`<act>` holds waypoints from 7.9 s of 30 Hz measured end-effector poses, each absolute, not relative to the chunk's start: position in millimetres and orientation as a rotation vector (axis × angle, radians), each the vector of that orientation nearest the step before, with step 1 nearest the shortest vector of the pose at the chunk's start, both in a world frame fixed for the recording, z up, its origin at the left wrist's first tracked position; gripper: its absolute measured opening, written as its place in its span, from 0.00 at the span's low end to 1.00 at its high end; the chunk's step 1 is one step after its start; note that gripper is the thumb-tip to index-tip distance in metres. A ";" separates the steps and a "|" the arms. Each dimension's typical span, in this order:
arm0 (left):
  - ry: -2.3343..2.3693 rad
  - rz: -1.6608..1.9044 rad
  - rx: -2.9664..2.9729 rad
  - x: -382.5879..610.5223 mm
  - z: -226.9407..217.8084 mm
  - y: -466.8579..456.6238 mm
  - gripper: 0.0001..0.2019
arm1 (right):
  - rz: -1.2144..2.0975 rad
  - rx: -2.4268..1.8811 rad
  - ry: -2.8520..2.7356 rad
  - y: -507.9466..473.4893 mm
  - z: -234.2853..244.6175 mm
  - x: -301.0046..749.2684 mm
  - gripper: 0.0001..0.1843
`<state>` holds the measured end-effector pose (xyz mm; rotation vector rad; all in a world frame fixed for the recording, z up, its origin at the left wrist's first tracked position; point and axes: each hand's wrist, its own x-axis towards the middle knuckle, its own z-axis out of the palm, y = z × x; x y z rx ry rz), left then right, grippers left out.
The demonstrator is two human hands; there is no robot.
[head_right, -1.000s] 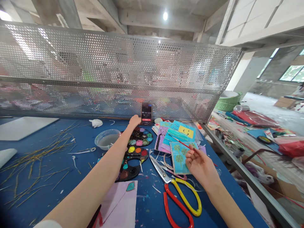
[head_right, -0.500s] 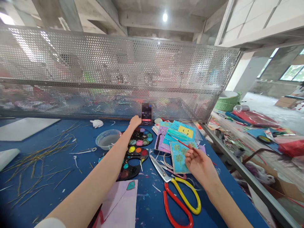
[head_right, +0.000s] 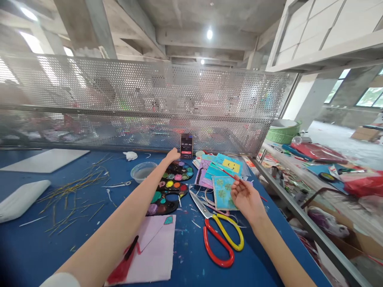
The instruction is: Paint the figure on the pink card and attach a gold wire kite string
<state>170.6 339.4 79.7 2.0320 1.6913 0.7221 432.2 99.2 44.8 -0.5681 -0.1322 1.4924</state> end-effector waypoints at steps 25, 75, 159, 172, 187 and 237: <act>1.364 1.452 2.873 -13.8 52.2 196.3 0.14 | 1.631 -0.501 -0.300 119.4 49.9 361.0 0.06; 0.765 0.640 3.496 -14.2 9.9 150.8 0.16 | 1.744 -0.617 -0.387 82.5 32.1 311.1 0.14; 0.788 1.042 3.428 -17.6 26.3 150.8 0.16 | 1.829 -0.501 -0.473 90.9 25.6 309.2 0.12; 0.813 0.929 3.428 -18.0 24.4 151.5 0.14 | 1.699 -0.668 -0.527 90.6 25.2 307.7 0.05; 0.767 0.937 3.400 -16.9 22.8 152.3 0.14 | 1.693 -0.707 -0.543 89.1 26.0 306.3 0.05; 1.772 0.109 2.778 -11.9 33.2 150.1 0.35 | -0.136 -1.291 -2.389 206.4 105.1 176.3 0.14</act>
